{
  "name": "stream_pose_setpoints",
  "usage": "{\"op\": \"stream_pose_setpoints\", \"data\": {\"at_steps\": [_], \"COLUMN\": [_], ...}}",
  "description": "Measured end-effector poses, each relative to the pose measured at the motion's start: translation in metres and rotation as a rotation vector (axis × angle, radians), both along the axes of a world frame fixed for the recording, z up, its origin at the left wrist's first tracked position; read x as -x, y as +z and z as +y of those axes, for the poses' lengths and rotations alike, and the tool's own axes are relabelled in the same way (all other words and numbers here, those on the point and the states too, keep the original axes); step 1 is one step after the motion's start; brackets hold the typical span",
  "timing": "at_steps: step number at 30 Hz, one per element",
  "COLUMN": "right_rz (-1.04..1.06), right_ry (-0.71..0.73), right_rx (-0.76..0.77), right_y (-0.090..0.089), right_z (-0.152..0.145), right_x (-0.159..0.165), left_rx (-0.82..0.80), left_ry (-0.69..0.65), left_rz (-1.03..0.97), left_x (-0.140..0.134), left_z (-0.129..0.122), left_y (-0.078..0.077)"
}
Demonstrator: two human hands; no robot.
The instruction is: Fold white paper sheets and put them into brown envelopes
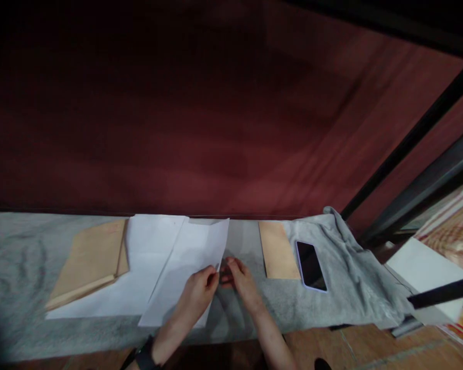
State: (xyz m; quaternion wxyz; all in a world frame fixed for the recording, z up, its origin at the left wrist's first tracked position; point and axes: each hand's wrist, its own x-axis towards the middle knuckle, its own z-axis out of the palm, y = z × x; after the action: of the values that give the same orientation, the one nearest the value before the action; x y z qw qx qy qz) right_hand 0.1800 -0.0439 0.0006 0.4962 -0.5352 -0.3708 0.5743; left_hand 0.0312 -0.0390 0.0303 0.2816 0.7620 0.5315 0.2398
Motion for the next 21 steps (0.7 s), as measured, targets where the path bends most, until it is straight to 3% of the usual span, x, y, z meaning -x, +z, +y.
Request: {"op": "stream_pose_setpoints", "data": {"at_steps": [4, 8, 14, 18, 21], "right_rz": [0.047, -0.064, -0.422, -0.725, -0.815], "right_ry": [-0.011, -0.13, -0.177, -0.289, -0.317], "right_rx": [0.015, 0.009, -0.129, -0.222, -0.247], "right_y": [0.006, -0.002, -0.031, -0.045, -0.049], "right_z": [-0.004, -0.007, 0.003, 0.01, 0.01], "right_x": [-0.007, -0.019, -0.035, -0.043, -0.046], "left_rx": [0.028, -0.026, -0.338, -0.379, -0.375], "left_ry": [-0.099, -0.153, -0.03, 0.107, 0.118], "left_rz": [-0.19, -0.209, 0.089, 0.305, 0.429], "left_x": [-0.019, -0.023, 0.009, 0.034, 0.042], "left_z": [-0.01, -0.011, 0.009, 0.021, 0.024], "left_y": [-0.007, -0.014, -0.041, -0.058, -0.068]}}
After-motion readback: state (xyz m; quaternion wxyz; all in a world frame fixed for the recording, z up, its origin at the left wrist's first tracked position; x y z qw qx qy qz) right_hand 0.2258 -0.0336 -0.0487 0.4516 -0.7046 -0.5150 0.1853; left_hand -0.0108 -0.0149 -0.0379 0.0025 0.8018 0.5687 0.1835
